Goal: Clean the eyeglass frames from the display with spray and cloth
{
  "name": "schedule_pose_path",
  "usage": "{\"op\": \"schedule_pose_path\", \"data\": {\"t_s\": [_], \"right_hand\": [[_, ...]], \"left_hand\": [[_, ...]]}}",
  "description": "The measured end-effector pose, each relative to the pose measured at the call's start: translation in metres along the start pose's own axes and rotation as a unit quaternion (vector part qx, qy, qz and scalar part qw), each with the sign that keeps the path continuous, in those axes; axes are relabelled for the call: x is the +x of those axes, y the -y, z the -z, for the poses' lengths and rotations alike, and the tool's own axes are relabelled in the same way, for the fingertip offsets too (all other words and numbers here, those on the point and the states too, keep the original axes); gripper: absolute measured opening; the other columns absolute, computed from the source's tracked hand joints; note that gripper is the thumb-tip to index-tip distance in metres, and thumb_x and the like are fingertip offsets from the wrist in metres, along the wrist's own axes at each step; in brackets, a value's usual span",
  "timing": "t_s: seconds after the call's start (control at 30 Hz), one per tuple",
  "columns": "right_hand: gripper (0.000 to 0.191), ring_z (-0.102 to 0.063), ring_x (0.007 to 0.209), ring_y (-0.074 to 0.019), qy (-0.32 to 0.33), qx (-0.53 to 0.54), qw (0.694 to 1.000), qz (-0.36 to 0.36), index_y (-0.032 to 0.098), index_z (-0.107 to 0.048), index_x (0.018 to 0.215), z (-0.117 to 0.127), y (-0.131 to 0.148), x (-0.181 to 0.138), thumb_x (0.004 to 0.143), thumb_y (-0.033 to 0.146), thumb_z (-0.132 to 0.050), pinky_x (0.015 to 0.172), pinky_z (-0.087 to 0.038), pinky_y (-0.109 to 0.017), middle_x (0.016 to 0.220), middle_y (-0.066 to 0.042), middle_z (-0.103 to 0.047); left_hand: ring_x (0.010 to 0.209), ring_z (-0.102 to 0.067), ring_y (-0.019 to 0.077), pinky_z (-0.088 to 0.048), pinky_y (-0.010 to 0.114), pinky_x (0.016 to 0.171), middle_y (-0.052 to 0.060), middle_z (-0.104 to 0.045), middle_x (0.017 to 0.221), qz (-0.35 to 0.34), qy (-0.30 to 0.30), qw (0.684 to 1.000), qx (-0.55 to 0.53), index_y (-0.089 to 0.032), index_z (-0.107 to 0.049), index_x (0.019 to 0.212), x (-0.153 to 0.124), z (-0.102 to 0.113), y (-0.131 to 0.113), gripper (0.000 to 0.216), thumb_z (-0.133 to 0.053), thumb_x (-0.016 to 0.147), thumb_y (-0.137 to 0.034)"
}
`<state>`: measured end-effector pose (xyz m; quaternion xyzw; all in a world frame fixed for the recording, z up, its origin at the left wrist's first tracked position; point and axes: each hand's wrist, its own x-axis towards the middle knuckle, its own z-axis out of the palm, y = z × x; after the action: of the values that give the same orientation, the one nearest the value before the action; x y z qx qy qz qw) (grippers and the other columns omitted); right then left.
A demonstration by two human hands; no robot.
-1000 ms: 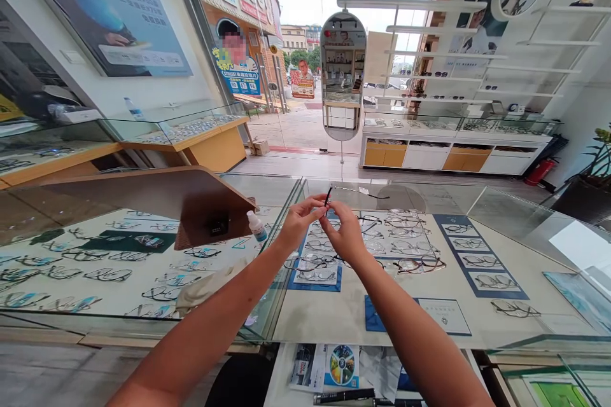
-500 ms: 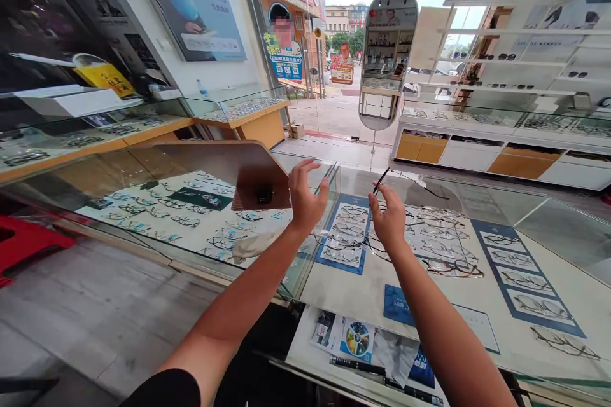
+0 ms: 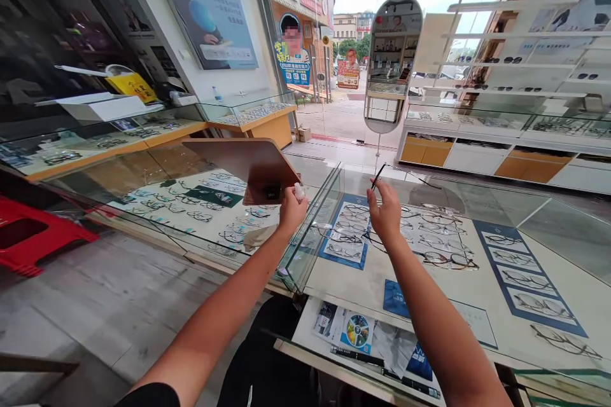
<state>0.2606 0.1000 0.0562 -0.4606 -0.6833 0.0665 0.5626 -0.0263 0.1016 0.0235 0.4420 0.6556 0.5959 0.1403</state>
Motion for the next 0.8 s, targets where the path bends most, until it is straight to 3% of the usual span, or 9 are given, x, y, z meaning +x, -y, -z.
{"op": "schedule_pose_path", "data": {"t_s": [0.13,0.23,0.3,0.4,0.53,0.63,0.8], "right_hand": [[0.046,-0.070,0.119,-0.0343,-0.014,0.013,1.000,-0.013,0.024,-0.073,0.136,0.003,0.001,0.005,0.110,0.054,-0.051,0.102,-0.057,-0.052,0.126,-0.016,-0.078],[0.044,-0.070,0.120,-0.0332,-0.027,0.034,0.999,-0.015,0.024,-0.072,0.136,0.008,0.001,0.010,0.110,0.053,-0.049,0.104,-0.056,-0.051,0.127,-0.015,-0.078],[0.044,-0.070,0.121,-0.0317,-0.028,0.058,0.998,-0.017,0.025,-0.071,0.136,0.012,0.001,0.014,0.111,0.052,-0.048,0.104,-0.056,-0.050,0.130,-0.015,-0.077],[0.042,-0.070,0.122,-0.0303,-0.022,0.095,0.995,-0.021,0.026,-0.071,0.133,0.021,0.001,0.021,0.110,0.053,-0.047,0.105,-0.056,-0.046,0.134,-0.014,-0.076],[0.039,-0.071,0.122,-0.0297,0.014,0.147,0.988,-0.040,0.026,-0.073,0.126,0.031,0.002,0.028,0.108,0.052,-0.051,0.107,-0.054,-0.045,0.130,-0.012,-0.079],[0.038,-0.072,0.120,-0.0288,0.073,0.196,0.976,-0.061,0.026,-0.076,0.120,0.035,0.008,0.030,0.106,0.054,-0.054,0.109,-0.052,-0.044,0.126,-0.010,-0.080],[0.039,-0.072,0.110,-0.0260,0.188,0.278,0.936,-0.105,0.025,-0.078,0.116,0.032,0.024,0.025,0.103,0.058,-0.062,0.104,-0.055,-0.041,0.116,-0.008,-0.080]], "left_hand": [[0.102,-0.073,0.0335,-0.053,0.047,0.098,0.009,-0.073,0.097,-0.011,0.039,0.999,-0.027,-0.027,-0.055,0.099,0.001,0.003,-0.008,0.030,-0.079,0.082,-0.024],[0.098,-0.074,0.0275,-0.057,0.041,0.093,0.008,-0.076,0.103,-0.061,0.104,0.990,-0.077,-0.025,-0.061,0.115,0.008,-0.010,-0.032,0.030,-0.075,0.092,-0.038],[0.099,-0.073,0.0237,-0.060,0.036,0.087,0.006,-0.075,0.104,-0.087,0.182,0.967,-0.159,-0.027,-0.061,0.128,0.013,-0.026,-0.056,0.043,-0.074,0.094,-0.049],[0.093,-0.069,0.0207,-0.061,0.030,0.071,0.003,-0.072,0.100,-0.075,0.299,0.903,-0.300,-0.029,-0.061,0.134,0.018,-0.053,-0.089,0.059,-0.080,0.087,-0.058],[0.069,-0.058,0.0167,-0.048,0.027,0.054,0.002,-0.062,0.078,-0.019,0.387,0.837,-0.387,-0.024,-0.069,0.100,0.017,-0.075,-0.105,0.053,-0.079,0.083,-0.073],[0.056,-0.048,0.0156,-0.039,0.030,0.048,0.003,-0.054,0.063,0.030,0.434,0.810,-0.394,-0.024,-0.059,0.070,0.014,-0.076,-0.097,0.071,-0.061,0.083,-0.094],[0.048,-0.039,0.0160,-0.032,0.034,0.048,0.003,-0.043,0.052,0.076,0.498,0.792,-0.345,-0.026,-0.050,0.058,0.012,-0.067,-0.086,0.084,-0.042,0.077,-0.108]]}}
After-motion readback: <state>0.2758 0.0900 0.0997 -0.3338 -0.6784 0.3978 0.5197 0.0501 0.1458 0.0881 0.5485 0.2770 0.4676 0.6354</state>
